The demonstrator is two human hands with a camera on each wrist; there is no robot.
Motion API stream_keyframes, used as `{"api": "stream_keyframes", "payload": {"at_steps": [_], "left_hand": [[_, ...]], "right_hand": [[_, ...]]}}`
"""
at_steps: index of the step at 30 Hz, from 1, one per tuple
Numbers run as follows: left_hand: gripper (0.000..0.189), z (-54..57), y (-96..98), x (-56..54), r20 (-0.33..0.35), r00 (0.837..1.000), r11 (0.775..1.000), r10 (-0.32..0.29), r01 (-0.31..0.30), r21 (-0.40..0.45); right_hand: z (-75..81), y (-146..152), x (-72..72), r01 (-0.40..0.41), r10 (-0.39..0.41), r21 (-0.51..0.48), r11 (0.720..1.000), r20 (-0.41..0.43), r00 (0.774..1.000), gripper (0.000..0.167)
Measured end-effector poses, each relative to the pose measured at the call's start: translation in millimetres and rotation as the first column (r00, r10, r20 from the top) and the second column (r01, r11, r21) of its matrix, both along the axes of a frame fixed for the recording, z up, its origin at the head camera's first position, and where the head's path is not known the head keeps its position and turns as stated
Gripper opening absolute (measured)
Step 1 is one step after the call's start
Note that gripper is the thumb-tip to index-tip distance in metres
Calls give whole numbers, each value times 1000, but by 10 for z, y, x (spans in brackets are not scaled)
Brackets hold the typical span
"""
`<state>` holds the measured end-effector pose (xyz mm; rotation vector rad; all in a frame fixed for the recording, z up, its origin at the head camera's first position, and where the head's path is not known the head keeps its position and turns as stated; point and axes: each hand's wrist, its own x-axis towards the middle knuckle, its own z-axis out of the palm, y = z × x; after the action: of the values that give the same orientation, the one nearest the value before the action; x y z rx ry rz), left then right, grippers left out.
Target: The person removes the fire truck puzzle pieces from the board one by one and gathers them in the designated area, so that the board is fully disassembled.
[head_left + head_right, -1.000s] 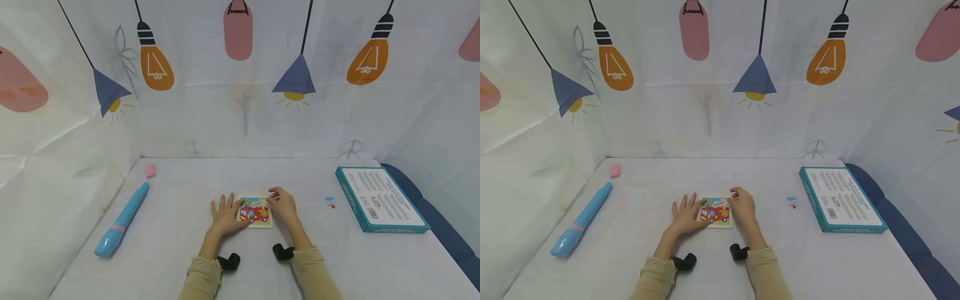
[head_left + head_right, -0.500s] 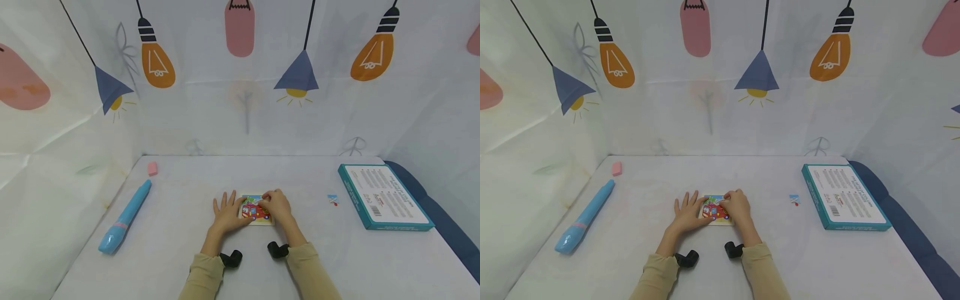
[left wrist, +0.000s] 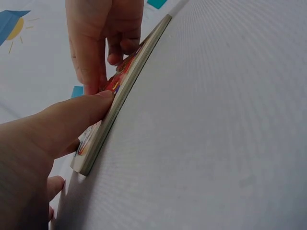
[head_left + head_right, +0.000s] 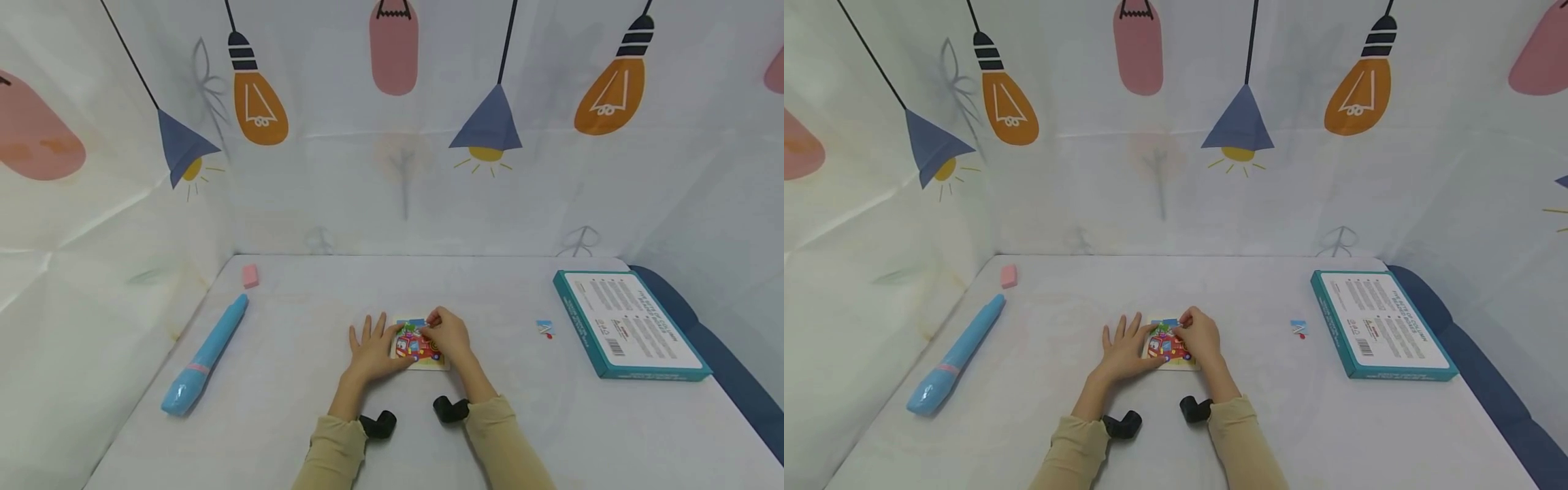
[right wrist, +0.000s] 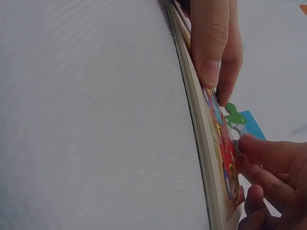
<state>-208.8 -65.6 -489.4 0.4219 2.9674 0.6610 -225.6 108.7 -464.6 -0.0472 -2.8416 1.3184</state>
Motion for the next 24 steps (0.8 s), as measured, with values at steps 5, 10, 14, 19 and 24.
{"api": "stream_keyframes", "payload": {"at_steps": [5,10,14,19,24], "left_hand": [[75,-6,-1,3,-2,1000,1000,0,0,0],[74,-3,1,-2,-3,1000,1000,2,-2,4],[74,-5,2,-4,-3,1000,1000,6,-6,9],[74,-10,6,-5,-1,1000,1000,9,-9,14],[74,-17,11,-8,-3,1000,1000,11,-11,10]], "right_hand": [[-38,5,-5,15,-16,-63,998,-4,1000,18],[-53,13,-16,18,-16,-105,994,19,1000,14],[-71,34,-41,34,-30,-139,990,35,999,15],[-69,72,-69,73,-62,-198,977,60,996,18],[-63,148,-73,105,-87,-228,968,86,993,22]]}}
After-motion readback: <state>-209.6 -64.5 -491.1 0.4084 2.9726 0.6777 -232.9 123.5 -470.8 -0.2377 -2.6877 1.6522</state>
